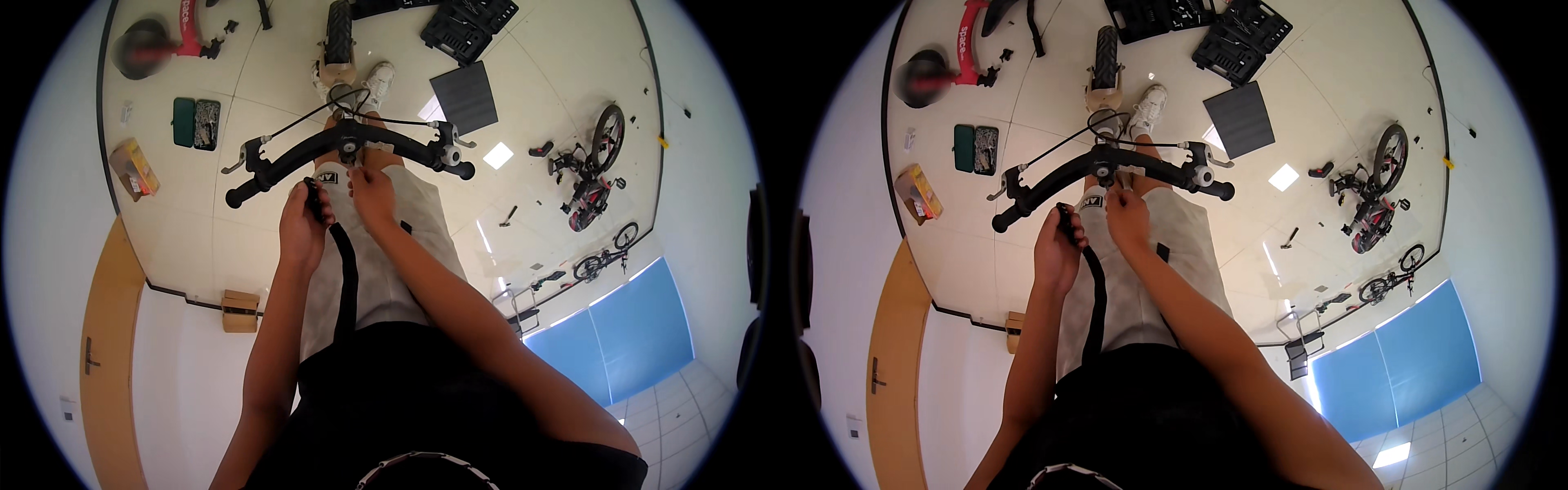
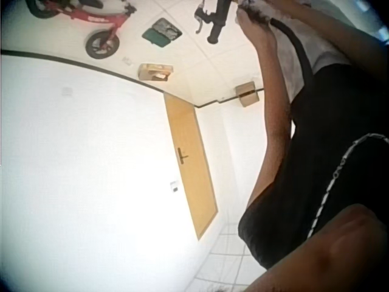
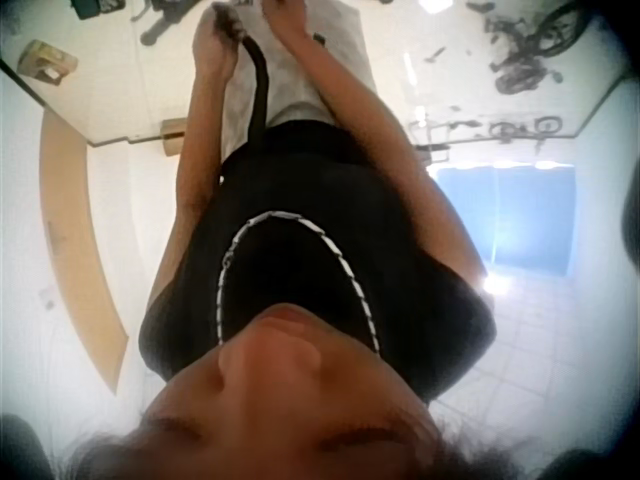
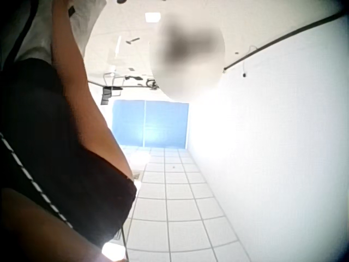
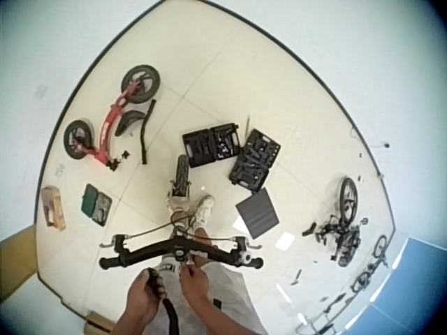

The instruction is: The person assembles a bicycle by attaching the handlebar to the frame, tightening bolts with a cordless drill, and adjusting the seat post. The person uses a cordless drill and hand tools to secure components and align the handlebar.

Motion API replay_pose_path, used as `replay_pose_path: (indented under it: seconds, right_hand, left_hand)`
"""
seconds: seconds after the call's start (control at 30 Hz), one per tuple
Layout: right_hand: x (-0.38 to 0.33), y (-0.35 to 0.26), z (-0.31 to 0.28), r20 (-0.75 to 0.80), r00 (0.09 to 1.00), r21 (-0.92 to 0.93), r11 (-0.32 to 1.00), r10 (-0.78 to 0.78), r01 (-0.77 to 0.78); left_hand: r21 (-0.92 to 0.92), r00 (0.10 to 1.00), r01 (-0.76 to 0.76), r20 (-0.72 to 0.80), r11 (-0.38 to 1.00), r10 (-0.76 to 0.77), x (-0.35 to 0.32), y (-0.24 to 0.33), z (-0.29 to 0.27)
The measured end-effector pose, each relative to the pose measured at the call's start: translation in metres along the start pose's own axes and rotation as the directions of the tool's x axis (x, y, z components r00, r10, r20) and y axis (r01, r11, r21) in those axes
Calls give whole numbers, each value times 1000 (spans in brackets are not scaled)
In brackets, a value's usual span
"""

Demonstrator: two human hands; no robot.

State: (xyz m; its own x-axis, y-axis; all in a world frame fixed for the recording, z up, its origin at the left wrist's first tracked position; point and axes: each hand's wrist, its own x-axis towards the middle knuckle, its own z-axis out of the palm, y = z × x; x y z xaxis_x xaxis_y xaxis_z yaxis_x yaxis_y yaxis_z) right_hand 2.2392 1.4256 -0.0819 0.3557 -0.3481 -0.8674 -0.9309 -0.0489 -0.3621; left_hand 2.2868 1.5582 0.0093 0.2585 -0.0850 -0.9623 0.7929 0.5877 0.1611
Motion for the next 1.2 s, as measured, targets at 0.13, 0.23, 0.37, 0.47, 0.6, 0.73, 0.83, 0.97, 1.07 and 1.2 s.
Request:
replay_pose_path:
  seconds: [0.13, 0.23, 0.37, 0.47, 0.6, 0.73, 0.83, 0.97, 1.07, 1.2]
  right_hand:
    - [14, 4, 17, -152, 969, -229, 961, -195, 157]
    - [9, 3, 21, -191, 953, -267, 947, -234, 179]
    - [13, 10, 25, -198, 968, -186, 975, -156, 119]
    - [27, 19, 29, -152, 987, 17, 999, 47, -45]
    - [18, -8, 21, -14, 978, 203, 958, 210, -202]
    - [16, -15, 21, 71, 962, 294, 916, 265, -274]
    - [10, -23, 23, 92, 936, 443, 828, 339, -344]
    - [13, -19, 24, 200, 895, 628, 649, 399, -430]
    - [13, -20, 21, 206, 892, 560, 699, 403, -445]
    - [-27, -40, -2, 141, 987, 33, 997, -79, 75]
  left_hand:
    - [-44, 1000, 3, 10, 999, -2, 1, -3, -5]
    - [-44, 1000, -2, -30, 999, 1, 1, -5, -8]
    - [-53, 1000, -3, -22, 999, 2, 2, -8, -16]
    - [-43, 1000, 6, -29, 999, -8, 4, -6, -15]
    - [-50, 999, 3, -37, 999, -5, 4, -8, -17]
    - [-49, 999, 7, -38, 999, -9, 6, -8, -17]
    - [-61, 1000, 10, -28, 998, -12, 8, -8, -17]
    - [-57, 999, 9, -34, 998, -11, 8, -6, -15]
    - [-64, 999, 16, -31, 998, -18, 10, -7, -18]
    - [-87, 998, 55, -33, 995, -58, 14, -3, -26]
